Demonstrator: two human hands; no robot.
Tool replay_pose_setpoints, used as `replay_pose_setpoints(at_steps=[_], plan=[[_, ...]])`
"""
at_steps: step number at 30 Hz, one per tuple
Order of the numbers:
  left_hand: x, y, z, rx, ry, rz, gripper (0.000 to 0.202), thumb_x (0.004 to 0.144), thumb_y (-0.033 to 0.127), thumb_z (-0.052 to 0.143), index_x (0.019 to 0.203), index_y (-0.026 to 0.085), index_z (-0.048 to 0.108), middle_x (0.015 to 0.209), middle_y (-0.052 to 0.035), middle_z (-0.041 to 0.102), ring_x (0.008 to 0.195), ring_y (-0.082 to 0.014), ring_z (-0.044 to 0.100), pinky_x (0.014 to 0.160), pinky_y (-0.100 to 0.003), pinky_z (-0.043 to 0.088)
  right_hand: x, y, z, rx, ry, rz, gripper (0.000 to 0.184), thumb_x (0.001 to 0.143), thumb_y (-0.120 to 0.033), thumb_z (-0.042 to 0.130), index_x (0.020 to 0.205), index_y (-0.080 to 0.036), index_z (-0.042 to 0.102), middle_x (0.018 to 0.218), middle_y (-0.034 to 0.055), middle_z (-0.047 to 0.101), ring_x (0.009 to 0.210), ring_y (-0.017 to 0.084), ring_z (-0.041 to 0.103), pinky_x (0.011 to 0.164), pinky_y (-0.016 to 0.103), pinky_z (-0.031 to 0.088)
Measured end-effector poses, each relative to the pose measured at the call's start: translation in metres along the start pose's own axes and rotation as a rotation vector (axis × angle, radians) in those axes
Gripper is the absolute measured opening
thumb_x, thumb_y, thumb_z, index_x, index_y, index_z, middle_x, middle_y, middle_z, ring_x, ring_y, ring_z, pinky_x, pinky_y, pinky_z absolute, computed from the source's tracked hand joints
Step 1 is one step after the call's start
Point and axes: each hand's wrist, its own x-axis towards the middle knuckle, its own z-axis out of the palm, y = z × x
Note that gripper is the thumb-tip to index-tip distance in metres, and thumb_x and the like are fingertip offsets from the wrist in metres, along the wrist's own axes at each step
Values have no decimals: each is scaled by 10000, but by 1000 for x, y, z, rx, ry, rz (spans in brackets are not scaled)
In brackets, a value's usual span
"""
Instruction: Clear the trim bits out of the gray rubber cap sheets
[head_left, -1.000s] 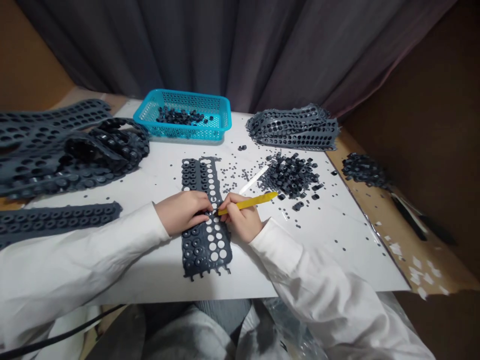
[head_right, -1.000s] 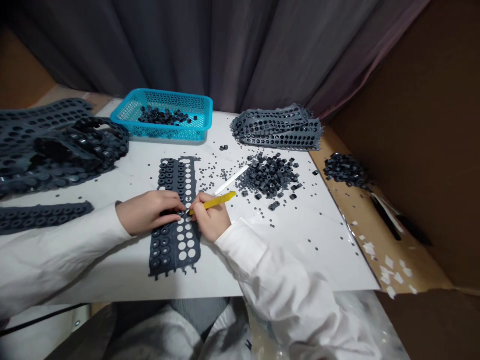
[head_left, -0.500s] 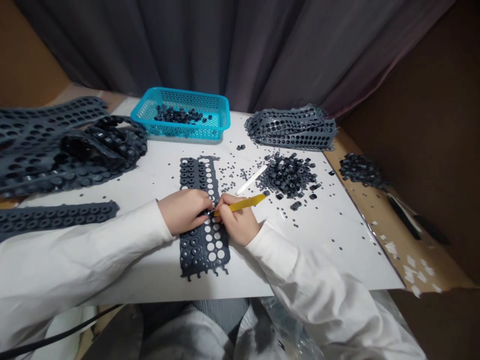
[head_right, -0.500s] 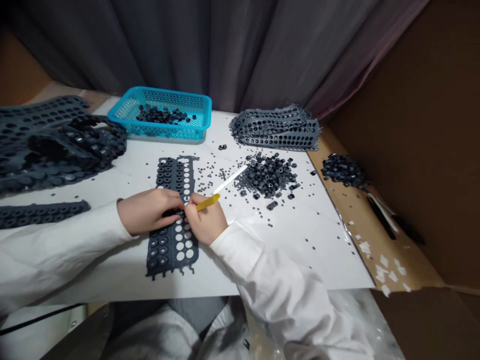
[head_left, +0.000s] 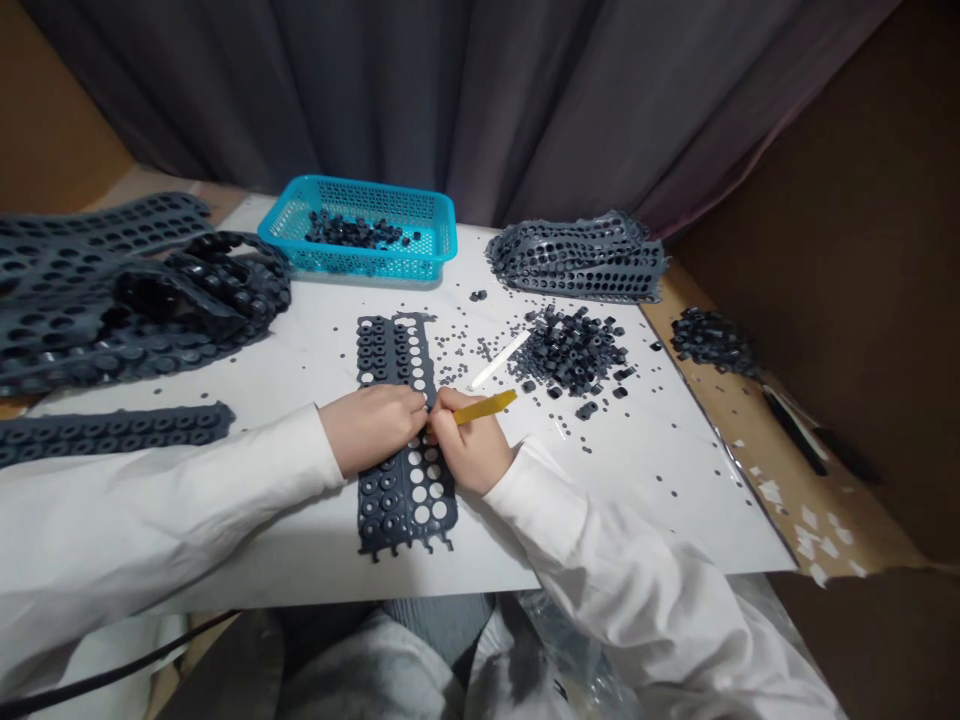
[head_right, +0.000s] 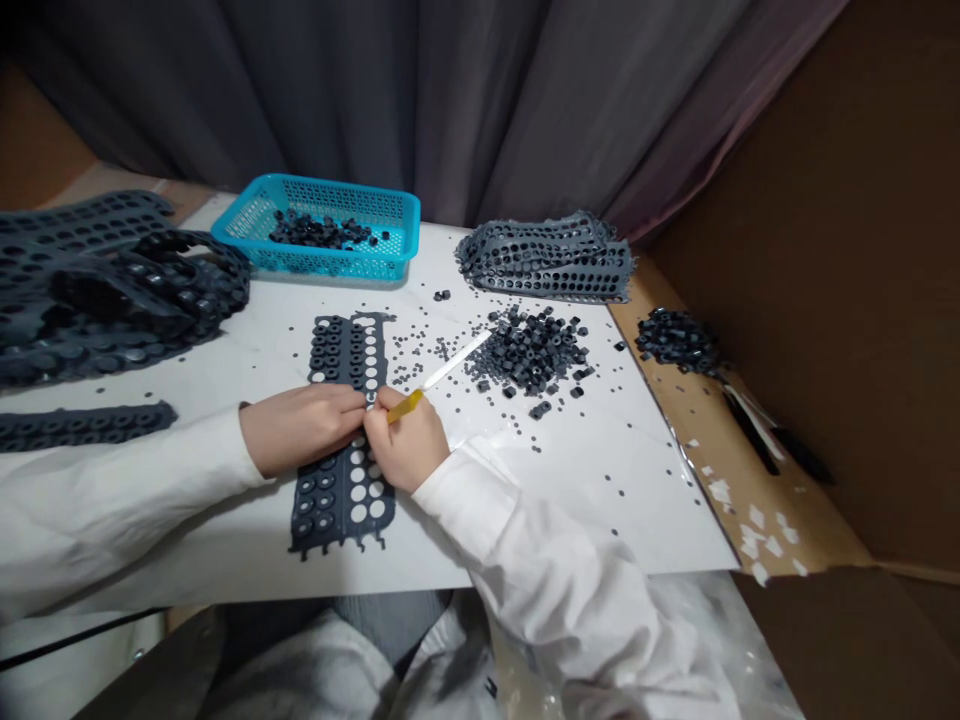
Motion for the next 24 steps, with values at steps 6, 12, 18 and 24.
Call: replay_pose_setpoints(at_steps=[6, 12, 18, 24], plan=[[-10, 0, 14, 220, 147, 173, 243, 864, 59, 385, 773, 104, 606, 707, -86, 586, 674, -201, 539, 620, -317, 418, 2, 6, 0, 90, -13, 22, 199, 790, -185, 365, 606, -204, 439, 530, -22, 477, 544, 124, 454, 543, 234, 353], [-11, -12, 20, -36, 232, 114, 271, 908, 121, 338, 832, 118, 599, 765, -85, 614, 722, -175, 550, 691, -291, 451, 1, 4, -1, 57, -19, 28, 194, 783, -181, 367, 603, -202, 437, 536, -15, 495, 554, 127, 470, 557, 237, 360], [-14, -25, -8, -618, 416, -322, 190, 864, 284, 491, 815, 144, 609, 781, -35, 627, 709, -140, 566, 665, -252, 440, 1, 6, -1, 88, -32, 52, 187, 794, -196, 370, 627, -197, 456, 523, -21, 515, 540, 126, 485, 551, 235, 373], [-18, -16, -6, -1627, 272, -728, 260, 697, 351, 694, 808, 125, 629, 659, 0, 595, 544, -82, 489, 536, -215, 395, -1, 9, -3, 242, -59, 79, 170, 789, -191, 406, 668, -188, 525, 541, -26, 566, 527, 119, 531, 536, 227, 408]])
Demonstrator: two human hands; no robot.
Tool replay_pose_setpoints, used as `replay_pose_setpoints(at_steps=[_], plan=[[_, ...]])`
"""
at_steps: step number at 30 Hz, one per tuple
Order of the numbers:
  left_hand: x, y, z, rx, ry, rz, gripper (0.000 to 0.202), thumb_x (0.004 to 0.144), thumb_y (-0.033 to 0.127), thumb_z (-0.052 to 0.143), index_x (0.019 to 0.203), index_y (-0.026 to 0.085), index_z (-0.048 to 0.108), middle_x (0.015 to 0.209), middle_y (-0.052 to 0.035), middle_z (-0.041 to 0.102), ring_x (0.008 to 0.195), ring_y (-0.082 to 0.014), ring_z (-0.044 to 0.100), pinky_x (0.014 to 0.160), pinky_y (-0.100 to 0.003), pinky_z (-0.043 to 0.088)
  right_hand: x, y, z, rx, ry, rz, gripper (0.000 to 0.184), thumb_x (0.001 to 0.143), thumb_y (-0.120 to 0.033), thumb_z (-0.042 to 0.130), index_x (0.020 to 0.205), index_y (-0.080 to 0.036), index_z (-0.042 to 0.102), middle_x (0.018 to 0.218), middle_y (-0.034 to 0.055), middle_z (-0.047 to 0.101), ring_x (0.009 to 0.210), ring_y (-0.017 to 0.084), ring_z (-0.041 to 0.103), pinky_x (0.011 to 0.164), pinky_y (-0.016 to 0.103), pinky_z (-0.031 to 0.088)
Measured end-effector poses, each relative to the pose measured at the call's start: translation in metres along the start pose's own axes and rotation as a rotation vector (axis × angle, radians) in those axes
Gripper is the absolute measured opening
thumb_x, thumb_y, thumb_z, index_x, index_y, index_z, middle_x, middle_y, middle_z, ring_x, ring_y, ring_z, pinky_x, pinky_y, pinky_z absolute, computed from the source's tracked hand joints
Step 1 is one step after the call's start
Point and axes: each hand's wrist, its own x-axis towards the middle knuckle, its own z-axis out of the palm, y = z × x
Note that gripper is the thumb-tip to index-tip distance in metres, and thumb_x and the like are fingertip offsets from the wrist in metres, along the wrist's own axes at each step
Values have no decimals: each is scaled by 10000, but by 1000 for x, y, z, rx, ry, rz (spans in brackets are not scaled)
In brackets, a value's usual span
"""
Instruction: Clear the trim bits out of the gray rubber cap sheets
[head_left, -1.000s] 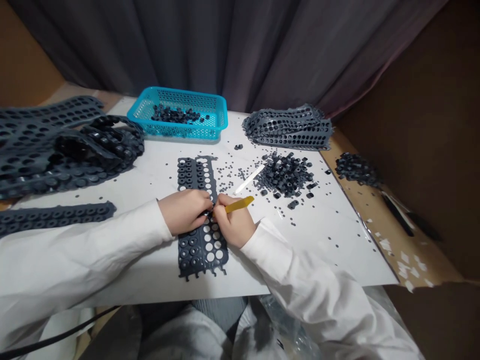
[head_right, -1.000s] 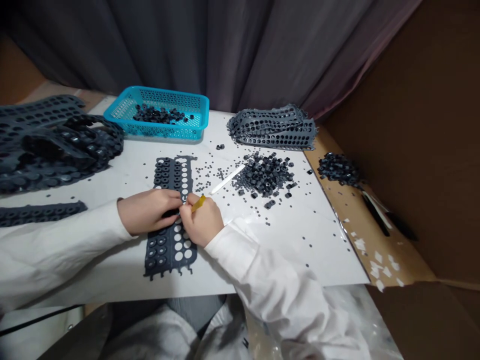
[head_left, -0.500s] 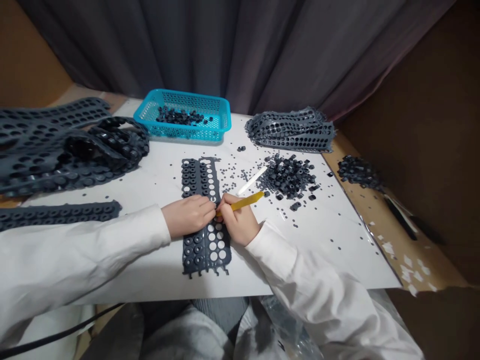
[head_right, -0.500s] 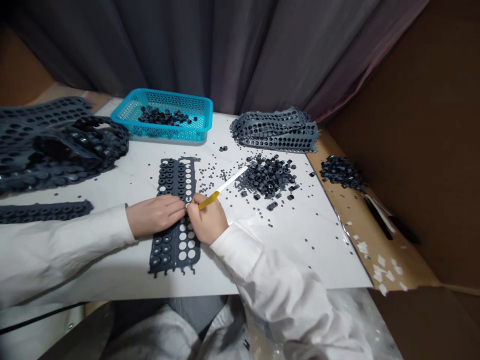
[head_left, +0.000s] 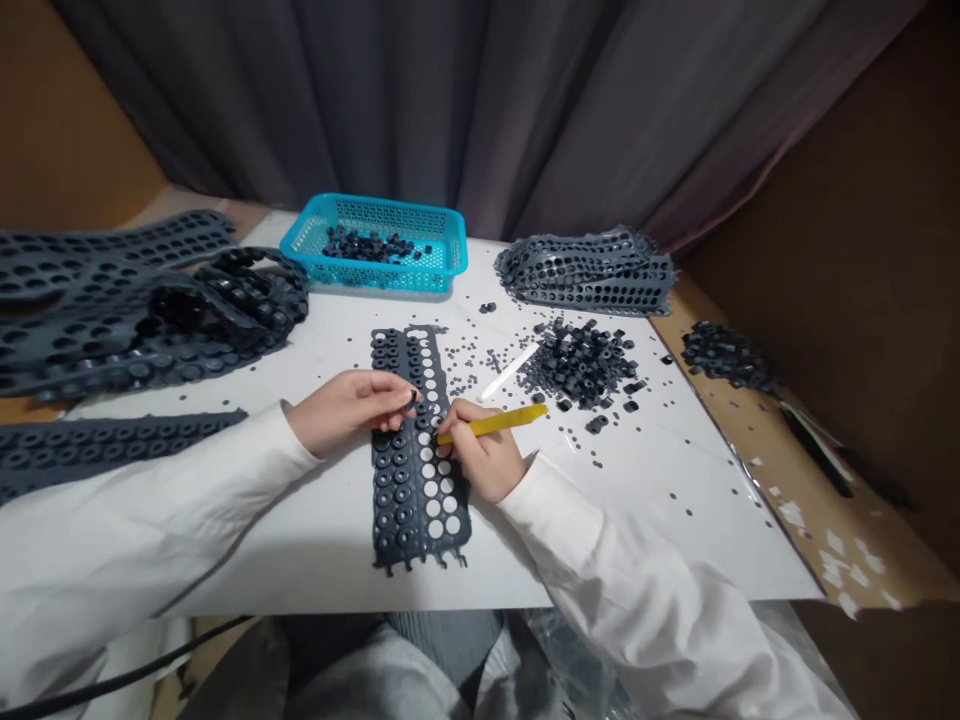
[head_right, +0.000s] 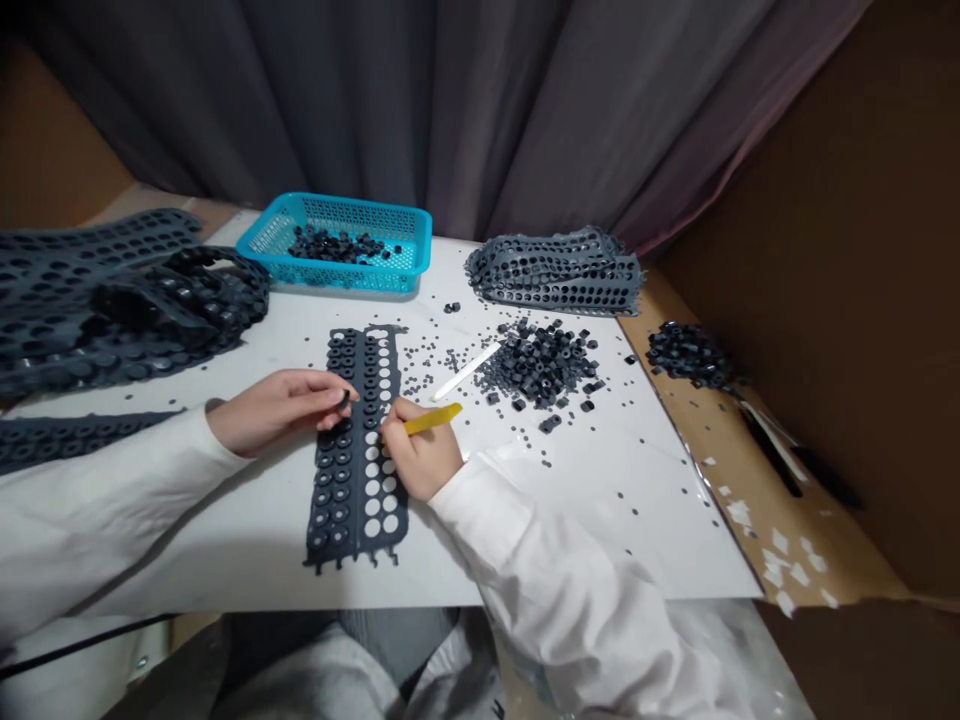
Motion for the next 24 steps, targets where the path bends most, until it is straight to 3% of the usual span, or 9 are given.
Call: replay_pose_setpoints(at_steps=[3, 7, 13, 16, 20, 24], plan=[[-3, -6, 6, -325, -12, -166, 264, 651, 268, 746, 824, 105, 632, 657, -9, 595, 529, -57, 475, 518, -188, 385, 1, 3, -3, 163, 71, 1, 185, 800, -212, 412, 690, -180, 557, 551, -15, 593, 505, 116, 538, 508, 222, 412], [-4, -6, 9, -501, 4, -240, 184, 689, 176, 717, 821, 94, 619, 650, -23, 602, 501, -48, 472, 472, -159, 373, 5, 7, -6, 287, 147, 10, 203, 828, -249, 418, 706, -179, 564, 560, -7, 607, 506, 114, 531, 509, 221, 417], [-2, -7, 9, -541, 15, -273, 88, 775, 150, 629, 831, 88, 600, 657, -37, 608, 491, -51, 474, 448, -149, 383, 9, 6, -5, 197, 110, 10, 29, 720, -206, 544, 716, -178, 540, 620, -11, 611, 562, 122, 546, 536, 230, 420], [0, -9, 8, -547, 4, -279, 63, 799, 158, 596, 809, 96, 598, 670, -43, 614, 493, -55, 480, 453, -151, 392, 10, 7, -2, 154, 92, 3, 108, 668, -169, 584, 764, -183, 536, 677, -14, 624, 599, 124, 570, 564, 232, 432], [3, -9, 4, -589, 4, -338, 179, 854, 219, 509, 733, 115, 590, 633, -39, 606, 471, -63, 473, 464, -168, 400, 11, 7, -3, 167, 111, 58, 110, 730, -268, 598, 780, -177, 560, 653, 9, 642, 579, 137, 590, 558, 251, 456], [5, -8, 2, -603, 24, -398, 258, 876, 257, 447, 707, 125, 591, 615, -41, 600, 462, -76, 470, 481, -194, 409, 12, 5, -8, 29, 156, 32, 157, 791, -315, 558, 707, -183, 560, 582, -3, 618, 539, 133, 567, 542, 249, 443]])
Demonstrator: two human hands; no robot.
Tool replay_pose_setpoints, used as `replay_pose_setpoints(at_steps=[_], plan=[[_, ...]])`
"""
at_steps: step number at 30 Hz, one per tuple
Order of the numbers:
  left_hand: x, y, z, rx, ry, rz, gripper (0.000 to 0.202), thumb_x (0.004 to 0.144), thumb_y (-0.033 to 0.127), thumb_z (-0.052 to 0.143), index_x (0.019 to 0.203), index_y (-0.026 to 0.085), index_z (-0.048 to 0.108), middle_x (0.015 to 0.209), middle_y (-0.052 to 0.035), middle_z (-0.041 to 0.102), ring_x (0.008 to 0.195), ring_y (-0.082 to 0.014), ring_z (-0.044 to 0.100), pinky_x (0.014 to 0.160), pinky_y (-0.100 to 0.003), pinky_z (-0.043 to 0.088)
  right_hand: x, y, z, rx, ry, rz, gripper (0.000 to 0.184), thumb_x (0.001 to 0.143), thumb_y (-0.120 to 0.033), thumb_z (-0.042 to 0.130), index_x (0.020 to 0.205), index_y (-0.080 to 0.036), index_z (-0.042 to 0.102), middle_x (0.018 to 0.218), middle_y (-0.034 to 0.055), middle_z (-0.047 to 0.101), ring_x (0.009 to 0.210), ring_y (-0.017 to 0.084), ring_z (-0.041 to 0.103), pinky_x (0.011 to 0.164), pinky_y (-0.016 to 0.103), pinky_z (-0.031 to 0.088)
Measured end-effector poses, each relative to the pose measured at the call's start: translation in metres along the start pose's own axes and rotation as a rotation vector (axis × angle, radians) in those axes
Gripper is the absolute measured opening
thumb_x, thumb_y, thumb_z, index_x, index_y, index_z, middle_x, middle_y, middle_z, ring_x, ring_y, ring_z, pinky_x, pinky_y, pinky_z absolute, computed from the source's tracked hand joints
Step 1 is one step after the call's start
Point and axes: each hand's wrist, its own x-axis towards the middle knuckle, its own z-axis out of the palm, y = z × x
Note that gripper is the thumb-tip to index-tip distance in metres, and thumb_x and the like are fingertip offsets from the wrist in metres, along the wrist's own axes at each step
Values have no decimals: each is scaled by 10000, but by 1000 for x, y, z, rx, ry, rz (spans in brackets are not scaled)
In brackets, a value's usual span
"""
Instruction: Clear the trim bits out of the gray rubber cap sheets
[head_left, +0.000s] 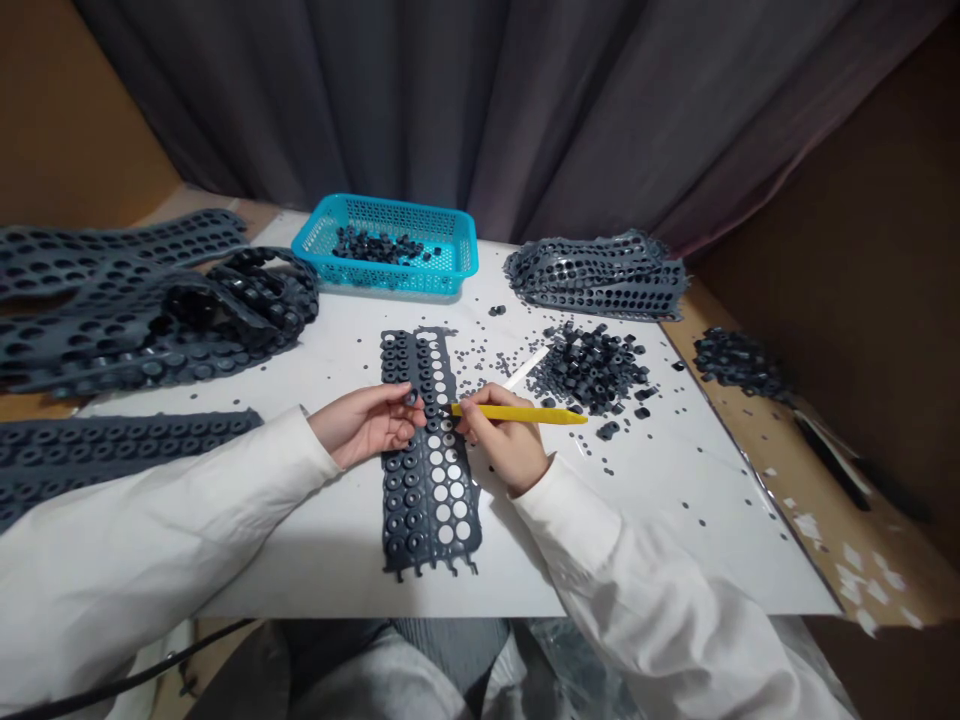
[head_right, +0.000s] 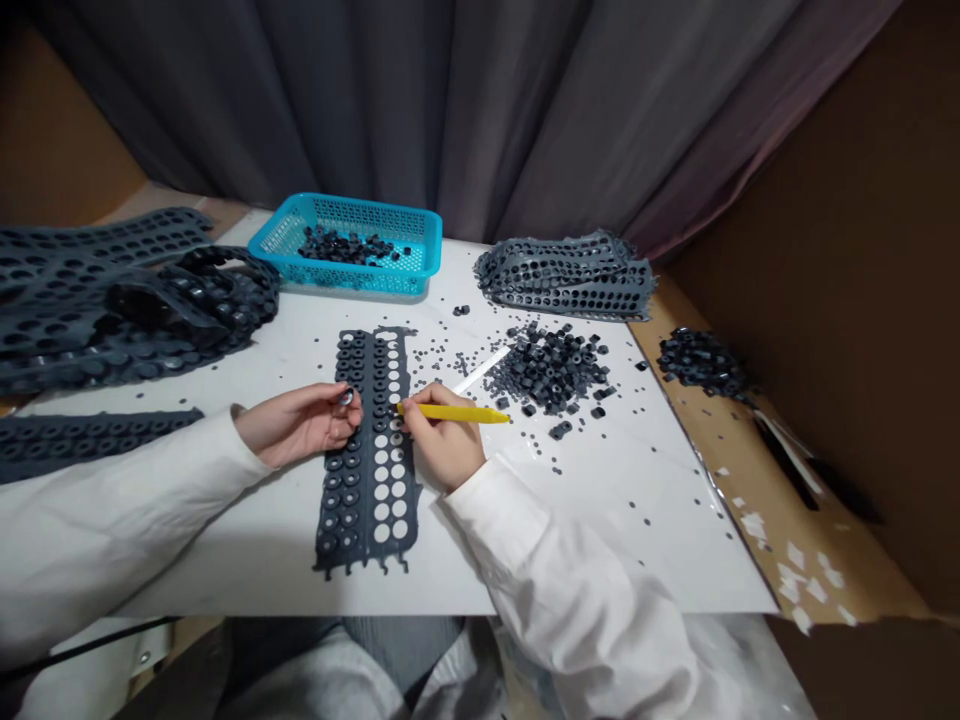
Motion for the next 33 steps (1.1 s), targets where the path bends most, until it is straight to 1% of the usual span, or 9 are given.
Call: replay_pose_setpoints(at_steps=[6, 10, 12, 14, 17, 20, 23, 26, 33], plan=[[1, 0, 0, -4, 14, -24, 239, 837, 248, 415, 721, 129, 585, 622, -52, 602, 471, -94, 472, 489, -216, 409, 0, 0, 0, -29, 24, -5, 92, 749, -219, 542, 672, -199, 495, 543, -35, 590, 504, 124, 545, 521, 236, 416], [1, 3, -1, 8, -21, 101, 229, 773, 208, 382, 799, 124, 593, 738, -76, 619, 567, -118, 531, 524, -233, 438, 0, 3, 2, 8, 8, 21, 100, 700, -167, 532, 644, -206, 459, 506, -52, 565, 472, 119, 531, 504, 230, 402], [1, 3, 0, 87, -13, 195, 201, 751, 221, 401, 775, 130, 578, 718, -62, 591, 568, -116, 513, 528, -239, 430, 0, 4, 3, 5, -8, 21, 100, 687, -156, 531, 639, -205, 459, 505, -55, 557, 477, 119, 535, 504, 228, 401], [0, 3, 1, 280, 19, 311, 139, 729, 246, 465, 737, 139, 553, 662, -29, 550, 527, -101, 458, 503, -233, 388, 0, 4, 3, -8, -23, 12, 96, 689, -159, 531, 639, -203, 462, 512, -54, 558, 485, 118, 540, 508, 227, 402], [-1, 1, 1, 789, 60, 520, 146, 711, 278, 574, 757, 140, 575, 626, 9, 524, 524, -93, 422, 508, -227, 346, 0, 4, 3, -7, -54, -4, 85, 700, -170, 524, 645, -200, 467, 531, -50, 570, 493, 117, 548, 512, 225, 407], [-1, -1, 1, 1296, 69, 748, 142, 743, 261, 582, 818, 149, 627, 659, 12, 536, 575, -106, 459, 550, -230, 367, 0, 1, 4, -20, -84, -10, 80, 700, -169, 511, 643, -199, 463, 536, -49, 566, 497, 116, 542, 510, 222, 402], [2, 0, 3, 1595, 10, 890, 147, 769, 216, 566, 877, 143, 634, 781, -27, 579, 698, -141, 536, 645, -253, 424, 1, -4, 4, -95, -91, -10, 90, 691, -159, 501, 630, -201, 449, 525, -52, 536, 497, 112, 508, 508, 219, 380], [5, 1, 7, 1788, -70, 885, 181, 809, 209, 542, 946, 127, 627, 877, -66, 580, 816, -182, 571, 741, -291, 453, 3, -9, 5, -167, -106, -15, 103, 684, -155, 504, 620, -202, 439, 526, -50, 510, 517, 118, 494, 518, 224, 367], [11, 2, 18, 2136, -130, 794, 261, 894, 182, 395, 822, 104, 633, 819, -86, 563, 773, -211, 569, 715, -330, 470, 7, -10, 8, -212, -116, -27, 123, 678, -131, 503, 608, -207, 437, 490, -52, 466, 520, 129, 474, 512, 231, 356]])
